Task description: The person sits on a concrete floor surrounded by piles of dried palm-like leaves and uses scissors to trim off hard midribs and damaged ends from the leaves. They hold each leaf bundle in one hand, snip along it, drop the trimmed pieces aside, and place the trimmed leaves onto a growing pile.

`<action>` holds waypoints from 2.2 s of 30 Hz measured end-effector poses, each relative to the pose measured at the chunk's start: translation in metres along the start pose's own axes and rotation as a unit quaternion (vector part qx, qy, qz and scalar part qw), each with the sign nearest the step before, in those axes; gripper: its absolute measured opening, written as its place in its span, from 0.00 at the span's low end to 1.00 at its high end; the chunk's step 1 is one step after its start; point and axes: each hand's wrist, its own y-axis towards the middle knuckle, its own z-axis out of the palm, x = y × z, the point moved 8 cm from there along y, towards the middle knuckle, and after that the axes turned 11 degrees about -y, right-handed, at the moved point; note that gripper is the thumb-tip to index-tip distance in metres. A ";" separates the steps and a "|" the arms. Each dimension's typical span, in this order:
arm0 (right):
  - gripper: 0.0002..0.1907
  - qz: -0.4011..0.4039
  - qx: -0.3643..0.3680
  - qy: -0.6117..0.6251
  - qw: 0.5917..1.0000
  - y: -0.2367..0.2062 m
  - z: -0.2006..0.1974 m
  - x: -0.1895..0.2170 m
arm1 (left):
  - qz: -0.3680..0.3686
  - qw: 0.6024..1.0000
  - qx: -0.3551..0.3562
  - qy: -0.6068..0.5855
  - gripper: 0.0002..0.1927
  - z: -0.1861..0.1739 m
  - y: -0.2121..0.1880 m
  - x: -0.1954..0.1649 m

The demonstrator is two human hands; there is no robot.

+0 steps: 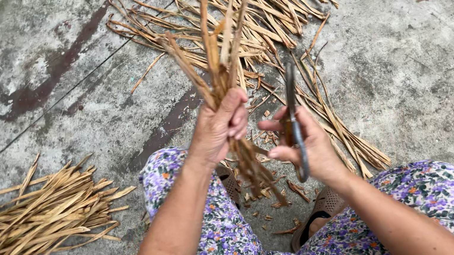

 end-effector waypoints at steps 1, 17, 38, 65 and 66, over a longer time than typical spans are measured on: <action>0.31 -0.015 0.007 -0.007 1.000 0.002 0.012 -0.001 | 0.006 1.000 0.005 -0.012 0.16 0.003 0.001 0.003; 0.25 0.014 -0.055 0.127 0.990 0.030 -0.031 0.001 | -0.038 0.980 0.026 0.194 0.54 0.015 0.009 0.044; 0.17 0.063 -0.016 0.217 0.974 0.058 -0.071 -0.097 | 0.268 0.952 -0.142 -0.053 0.17 -0.121 -0.140 -0.160; 0.17 0.070 -0.137 0.157 0.975 0.076 -0.053 -0.075 | 0.214 0.928 -0.281 0.121 0.21 -0.246 -0.132 -0.219; 0.17 0.076 -0.174 0.128 0.973 0.079 -0.062 -0.078 | 0.209 0.945 -0.211 0.138 0.19 -0.205 -0.113 -0.212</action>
